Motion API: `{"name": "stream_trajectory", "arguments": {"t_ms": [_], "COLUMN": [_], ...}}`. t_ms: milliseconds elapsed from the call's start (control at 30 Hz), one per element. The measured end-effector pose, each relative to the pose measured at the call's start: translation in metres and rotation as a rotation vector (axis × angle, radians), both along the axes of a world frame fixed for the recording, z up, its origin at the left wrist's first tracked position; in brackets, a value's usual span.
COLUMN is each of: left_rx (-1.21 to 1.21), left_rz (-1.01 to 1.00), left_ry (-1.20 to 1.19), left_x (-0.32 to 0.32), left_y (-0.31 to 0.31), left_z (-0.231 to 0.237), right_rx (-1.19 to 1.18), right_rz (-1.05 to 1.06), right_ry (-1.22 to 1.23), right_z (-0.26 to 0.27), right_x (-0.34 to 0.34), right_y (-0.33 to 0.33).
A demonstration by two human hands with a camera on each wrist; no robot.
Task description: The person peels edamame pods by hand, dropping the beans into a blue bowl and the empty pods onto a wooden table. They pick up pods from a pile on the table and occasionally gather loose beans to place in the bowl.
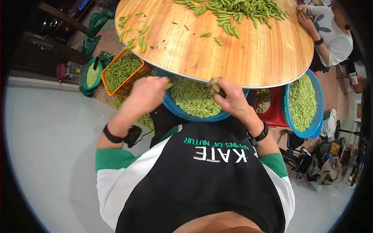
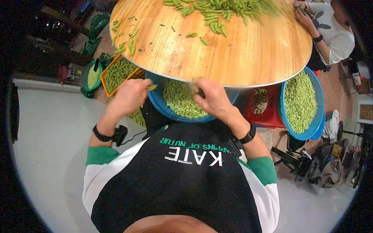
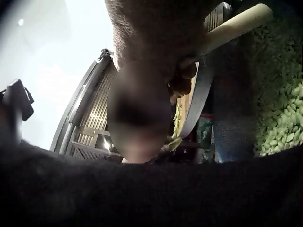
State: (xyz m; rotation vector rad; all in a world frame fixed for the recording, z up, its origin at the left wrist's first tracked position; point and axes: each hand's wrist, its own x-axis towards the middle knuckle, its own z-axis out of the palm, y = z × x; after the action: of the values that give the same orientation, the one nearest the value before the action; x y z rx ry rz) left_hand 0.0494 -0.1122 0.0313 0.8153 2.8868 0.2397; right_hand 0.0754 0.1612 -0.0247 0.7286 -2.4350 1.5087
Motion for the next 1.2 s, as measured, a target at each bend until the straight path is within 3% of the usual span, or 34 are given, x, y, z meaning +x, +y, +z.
{"name": "stream_trajectory", "arguments": {"t_ms": [33, 67, 133, 200, 300, 400, 533, 633, 733, 867, 1067, 1167, 1200], "left_rx": [-0.179, -0.179, -0.183, 0.256, 0.472, 0.528, 0.473, 0.533, 0.622, 0.643, 1.15, 1.287, 1.21], "left_rz": [0.038, 0.021, 0.005, -0.037, -0.004, 0.103, 0.208, 0.063, 0.185, 0.13, 0.085, 0.029, 0.092], "left_ry": [0.043, 0.187, 0.333, 0.202, 0.133, 0.05, -0.04, -0.012, -0.009, 0.127, -0.449, -0.602, -0.598], "left_x": [-0.006, -0.011, -0.03, -0.065, -0.115, -0.156, -0.163, -0.15, -0.135, -0.124, -0.071, -0.062, -0.061], "left_y": [-0.015, -0.019, -0.015, 0.014, 0.069, 0.113, 0.123, 0.112, 0.107, 0.097, 0.107, 0.111, 0.108], "left_z": [0.002, 0.002, 0.002, 0.0, -0.018, -0.045, -0.047, -0.047, -0.041, -0.046, -0.029, -0.037, -0.031], "right_rx": [0.016, 0.158, 0.119, 0.085, 0.08, -0.067, -0.252, -0.424, -0.603, -0.862, -1.036, -1.078, -1.077], "right_rz": [0.111, 0.069, 0.051, 0.028, -0.046, -0.046, -0.069, -0.023, -0.027, -0.025, -0.024, 0.041, 0.041], "right_ry": [0.089, 0.132, 0.107, 0.085, 0.023, -0.076, -0.283, -0.491, -0.623, -0.669, -0.82, -0.798, -0.803], "right_z": [-0.005, -0.01, -0.007, -0.006, -0.009, -0.008, -0.001, 0.004, 0.008, -0.003, 0.001, 0.001, 0.001], "right_x": [-0.001, 0.001, 0.001, 0.001, 0.0, 0.002, 0.005, 0.003, -0.005, -0.016, -0.021, -0.019, -0.017], "right_y": [0.001, 0.003, 0.001, 0.0, 0.004, 0.008, 0.015, 0.017, 0.014, 0.011, 0.001, -0.001, -0.001]}}
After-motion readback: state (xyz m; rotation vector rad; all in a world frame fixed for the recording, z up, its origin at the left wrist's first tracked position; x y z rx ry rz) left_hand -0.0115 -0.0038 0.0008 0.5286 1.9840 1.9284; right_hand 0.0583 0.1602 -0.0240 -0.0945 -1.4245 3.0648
